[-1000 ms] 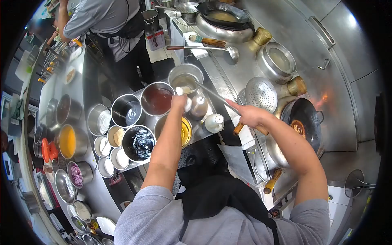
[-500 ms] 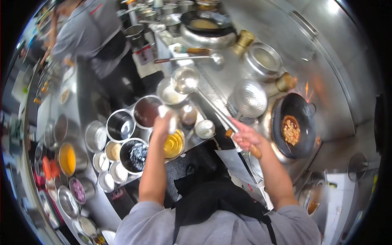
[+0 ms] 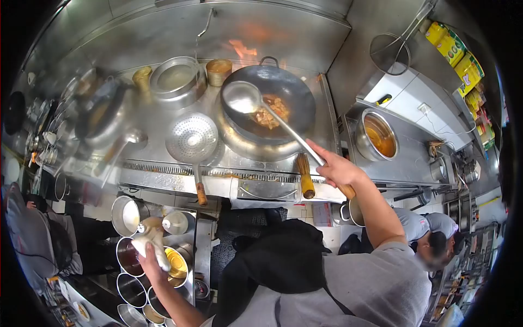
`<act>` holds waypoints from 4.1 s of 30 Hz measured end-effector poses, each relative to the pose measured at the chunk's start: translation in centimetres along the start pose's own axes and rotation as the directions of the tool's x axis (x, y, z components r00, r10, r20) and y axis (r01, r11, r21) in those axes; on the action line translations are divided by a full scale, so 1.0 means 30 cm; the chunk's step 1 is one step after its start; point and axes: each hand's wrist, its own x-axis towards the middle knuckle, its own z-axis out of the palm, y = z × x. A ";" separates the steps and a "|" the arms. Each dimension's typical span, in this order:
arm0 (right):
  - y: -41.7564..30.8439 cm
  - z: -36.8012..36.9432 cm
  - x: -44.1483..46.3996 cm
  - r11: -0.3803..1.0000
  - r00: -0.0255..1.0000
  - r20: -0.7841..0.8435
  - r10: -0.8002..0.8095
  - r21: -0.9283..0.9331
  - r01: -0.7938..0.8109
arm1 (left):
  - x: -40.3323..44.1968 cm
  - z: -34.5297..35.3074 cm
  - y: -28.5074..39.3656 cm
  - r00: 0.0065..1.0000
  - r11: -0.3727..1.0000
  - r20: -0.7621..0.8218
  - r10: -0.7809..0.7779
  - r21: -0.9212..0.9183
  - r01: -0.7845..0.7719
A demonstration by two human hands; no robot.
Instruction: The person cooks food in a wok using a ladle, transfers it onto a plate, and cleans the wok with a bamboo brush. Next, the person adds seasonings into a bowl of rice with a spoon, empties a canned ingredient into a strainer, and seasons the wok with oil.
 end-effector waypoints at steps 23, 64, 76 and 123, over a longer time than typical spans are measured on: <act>0.526 -0.320 0.322 0.784 0.978 -0.206 -0.040 -0.613 -0.097 | 0.084 1.617 0.151 0.749 0.935 0.646 -0.150 -0.154 0.319; 0.497 -0.118 0.148 0.812 0.901 -0.426 0.076 -0.497 -0.304 | 0.289 1.552 0.046 0.538 0.772 0.784 -0.311 -0.121 0.624; -0.551 0.265 1.639 0.935 0.908 -0.296 -0.298 0.101 0.340 | 0.154 0.613 0.137 0.837 0.884 0.420 -0.351 -0.147 0.444; -0.616 1.063 0.722 0.223 0.567 0.802 -0.189 -0.527 0.820 | 0.400 -0.170 -0.223 0.796 0.875 -0.372 -0.478 -0.123 0.468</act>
